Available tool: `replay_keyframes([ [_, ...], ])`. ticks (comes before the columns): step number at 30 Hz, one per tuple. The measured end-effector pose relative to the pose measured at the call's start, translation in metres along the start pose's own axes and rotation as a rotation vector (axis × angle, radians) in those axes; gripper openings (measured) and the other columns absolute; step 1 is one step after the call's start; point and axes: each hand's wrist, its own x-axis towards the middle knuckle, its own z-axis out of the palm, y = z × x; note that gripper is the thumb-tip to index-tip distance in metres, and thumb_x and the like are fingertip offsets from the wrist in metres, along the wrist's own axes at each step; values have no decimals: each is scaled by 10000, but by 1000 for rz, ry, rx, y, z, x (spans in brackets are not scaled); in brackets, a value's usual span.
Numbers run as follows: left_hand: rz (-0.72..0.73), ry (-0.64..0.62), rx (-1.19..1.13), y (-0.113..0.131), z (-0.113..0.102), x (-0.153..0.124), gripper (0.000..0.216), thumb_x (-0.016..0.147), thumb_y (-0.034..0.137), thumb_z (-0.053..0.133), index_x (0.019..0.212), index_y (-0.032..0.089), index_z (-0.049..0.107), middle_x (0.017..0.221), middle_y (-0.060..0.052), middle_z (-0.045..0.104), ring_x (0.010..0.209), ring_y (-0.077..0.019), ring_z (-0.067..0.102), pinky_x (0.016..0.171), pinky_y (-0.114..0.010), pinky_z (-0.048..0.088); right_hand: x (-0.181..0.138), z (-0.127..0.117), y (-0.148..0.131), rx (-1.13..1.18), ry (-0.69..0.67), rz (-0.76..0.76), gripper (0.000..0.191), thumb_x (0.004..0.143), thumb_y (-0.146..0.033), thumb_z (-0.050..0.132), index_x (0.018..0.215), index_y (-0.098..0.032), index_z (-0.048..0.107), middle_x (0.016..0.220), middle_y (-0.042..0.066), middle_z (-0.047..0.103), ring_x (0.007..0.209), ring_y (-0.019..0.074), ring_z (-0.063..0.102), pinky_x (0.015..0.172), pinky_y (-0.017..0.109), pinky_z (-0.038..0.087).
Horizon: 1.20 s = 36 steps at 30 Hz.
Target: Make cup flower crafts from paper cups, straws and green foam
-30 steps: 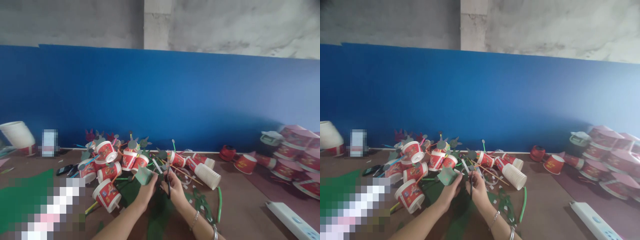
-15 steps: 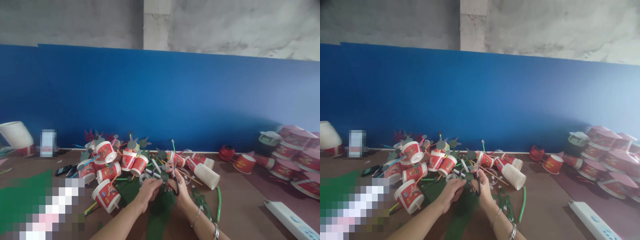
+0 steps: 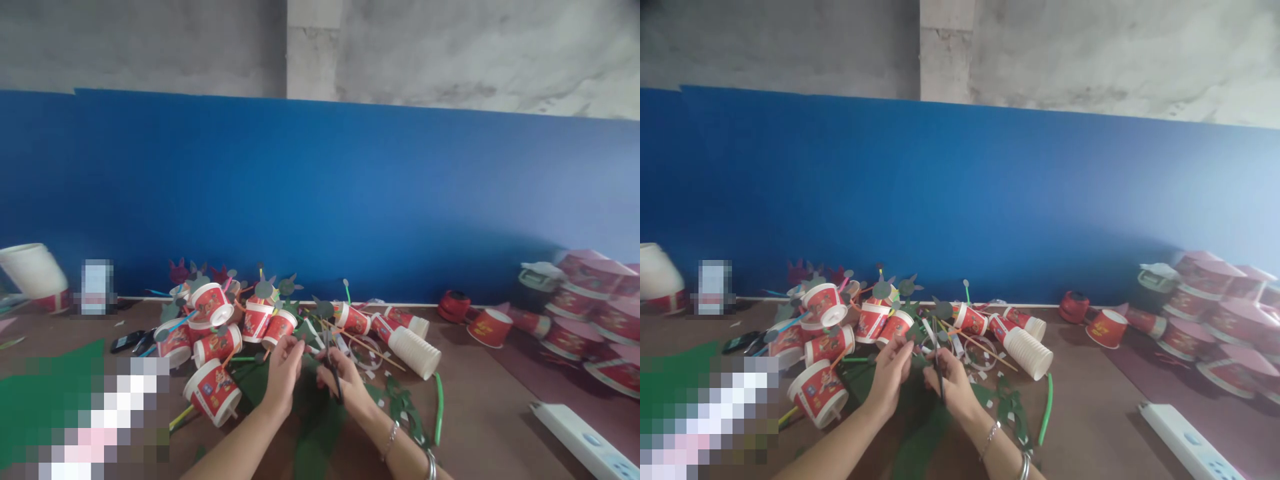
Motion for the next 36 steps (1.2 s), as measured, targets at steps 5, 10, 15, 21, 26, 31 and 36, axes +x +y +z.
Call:
replay_keyframes([
  [5, -4, 27, 5, 0, 1, -1, 376, 670, 490, 654, 655, 206, 408, 421, 137, 234, 373, -37, 181, 388, -170, 139, -3, 5, 1, -65, -99, 29, 310, 707, -417, 663, 832, -169, 524, 564, -41, 547, 507, 109, 520, 444, 196, 366],
  [10, -28, 11, 32, 0, 3, -4, 349, 647, 456, 681, 653, 195, 449, 431, 128, 282, 372, -35, 216, 394, -178, 153, -5, 7, -1, -77, -108, 26, 319, 716, -438, 656, 815, -163, 530, 526, -44, 539, 466, 95, 497, 423, 191, 357],
  [15, -56, -46, 49, -1, 3, -5, 336, 660, 429, 672, 623, 192, 436, 426, 128, 280, 375, -33, 196, 402, -180, 162, -3, 7, 0, -65, -88, 13, 369, 699, -506, 652, 772, -170, 518, 499, -44, 532, 435, 95, 483, 411, 197, 357],
  [21, -62, -85, 45, -1, 1, -4, 341, 671, 417, 665, 615, 193, 414, 430, 129, 275, 385, -33, 183, 408, -178, 171, -3, 7, 0, -69, -98, -2, 388, 713, -539, 626, 754, -173, 503, 504, -45, 528, 420, 81, 462, 394, 187, 338],
  [26, -69, -93, 47, -1, 1, -3, 353, 666, 420, 666, 603, 195, 402, 426, 126, 265, 393, -38, 196, 407, -177, 170, -2, 7, 5, -65, -79, -14, 403, 710, -564, 614, 731, -181, 492, 486, -62, 489, 410, 79, 452, 398, 189, 349],
  [31, -68, -108, 43, -2, 0, -2, 360, 669, 430, 666, 603, 198, 398, 427, 126, 260, 396, -41, 190, 406, -179, 167, -2, 7, 6, -74, -75, -21, 403, 718, -571, 601, 738, -182, 498, 475, -64, 483, 406, 84, 454, 412, 199, 372],
  [36, -64, -127, 43, -4, -1, -2, 353, 683, 418, 657, 598, 196, 398, 433, 121, 268, 401, -42, 199, 407, -180, 170, -2, 8, 5, -57, -83, -33, 397, 723, -566, 603, 732, -186, 489, 490, -55, 501, 404, 83, 456, 400, 195, 363],
])
